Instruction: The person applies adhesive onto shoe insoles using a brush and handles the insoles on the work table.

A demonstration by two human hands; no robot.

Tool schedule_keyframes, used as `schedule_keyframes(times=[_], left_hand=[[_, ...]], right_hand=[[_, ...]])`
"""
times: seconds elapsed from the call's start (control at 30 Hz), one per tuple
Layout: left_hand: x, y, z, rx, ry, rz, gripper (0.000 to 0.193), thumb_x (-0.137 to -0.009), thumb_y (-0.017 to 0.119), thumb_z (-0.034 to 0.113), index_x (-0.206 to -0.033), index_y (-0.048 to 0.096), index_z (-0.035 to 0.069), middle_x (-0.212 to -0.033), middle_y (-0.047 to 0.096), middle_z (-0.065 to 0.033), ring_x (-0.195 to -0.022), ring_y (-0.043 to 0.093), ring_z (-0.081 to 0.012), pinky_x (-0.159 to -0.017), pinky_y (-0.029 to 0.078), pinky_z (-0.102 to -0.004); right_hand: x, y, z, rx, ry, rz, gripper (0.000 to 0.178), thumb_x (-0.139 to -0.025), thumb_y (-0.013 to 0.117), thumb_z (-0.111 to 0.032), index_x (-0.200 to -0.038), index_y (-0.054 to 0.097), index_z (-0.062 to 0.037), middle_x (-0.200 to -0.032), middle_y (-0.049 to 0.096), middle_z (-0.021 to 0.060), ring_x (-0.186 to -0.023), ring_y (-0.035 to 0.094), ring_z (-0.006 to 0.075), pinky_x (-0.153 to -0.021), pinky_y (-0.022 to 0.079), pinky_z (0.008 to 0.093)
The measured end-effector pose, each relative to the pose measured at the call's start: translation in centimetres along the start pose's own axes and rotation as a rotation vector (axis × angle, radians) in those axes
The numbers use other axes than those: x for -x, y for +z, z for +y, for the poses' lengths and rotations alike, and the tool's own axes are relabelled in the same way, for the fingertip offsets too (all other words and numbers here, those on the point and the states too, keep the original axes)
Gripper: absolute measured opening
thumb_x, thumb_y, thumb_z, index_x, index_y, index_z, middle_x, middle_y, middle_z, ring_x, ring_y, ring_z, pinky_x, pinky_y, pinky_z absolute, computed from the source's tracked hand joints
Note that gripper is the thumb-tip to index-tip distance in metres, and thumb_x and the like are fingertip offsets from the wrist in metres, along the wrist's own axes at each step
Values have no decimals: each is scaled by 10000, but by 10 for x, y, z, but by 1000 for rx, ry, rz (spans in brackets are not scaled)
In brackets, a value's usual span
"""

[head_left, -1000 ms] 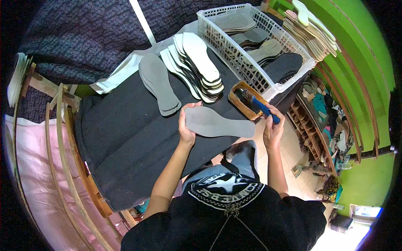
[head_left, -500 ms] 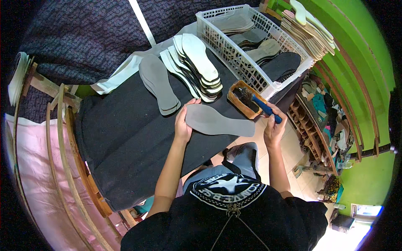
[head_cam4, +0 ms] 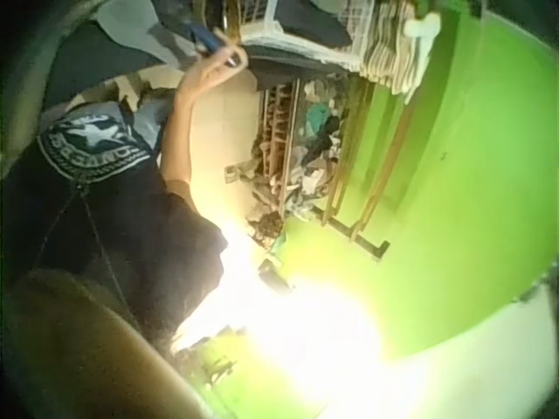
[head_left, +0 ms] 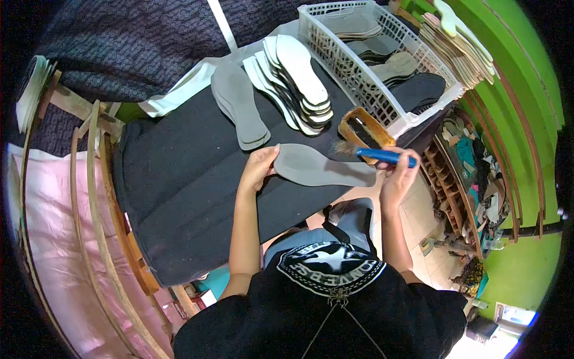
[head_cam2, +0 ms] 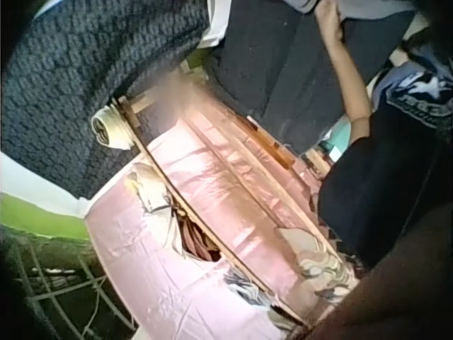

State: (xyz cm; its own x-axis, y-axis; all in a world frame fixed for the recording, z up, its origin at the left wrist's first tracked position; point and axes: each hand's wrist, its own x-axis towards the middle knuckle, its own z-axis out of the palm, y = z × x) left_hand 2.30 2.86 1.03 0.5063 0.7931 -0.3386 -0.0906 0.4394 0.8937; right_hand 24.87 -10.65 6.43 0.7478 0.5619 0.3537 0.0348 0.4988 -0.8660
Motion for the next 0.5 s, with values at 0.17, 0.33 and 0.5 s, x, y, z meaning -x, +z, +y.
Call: schedule_keyframes(times=[0.17, 0.33, 0.5], left_hand=[[6, 0, 8, -93, -18, 65, 277, -807, 497, 250, -920, 554, 4, -794, 576, -18, -670, 527, -71, -612, 426, -205], [4, -7, 1, -89, 17, 62, 213, -762, 563, 210, -856, 573, 20, -705, 569, 7, -576, 497, -46, -502, 399, -170], [0, -10, -3, -159, 32, 127, 241, -757, 570, 187, -874, 571, -24, -700, 584, -32, -551, 492, -46, -483, 386, -162]], right_hand=[[28, 32, 11, 60, 149, -338, 161, -795, 473, -48, -896, 347, -52, -831, 552, 123, -542, 494, 99, -479, 418, 182], [32, 62, 26, 225, -87, -574, 229, -726, 576, -48, -861, 392, -29, -769, 552, 95, -675, 540, 149, -597, 438, 254], [31, 74, 31, 303, -253, -749, 245, -708, 597, -68, -853, 402, -43, -764, 547, 107, -662, 557, 191, -580, 446, 265]])
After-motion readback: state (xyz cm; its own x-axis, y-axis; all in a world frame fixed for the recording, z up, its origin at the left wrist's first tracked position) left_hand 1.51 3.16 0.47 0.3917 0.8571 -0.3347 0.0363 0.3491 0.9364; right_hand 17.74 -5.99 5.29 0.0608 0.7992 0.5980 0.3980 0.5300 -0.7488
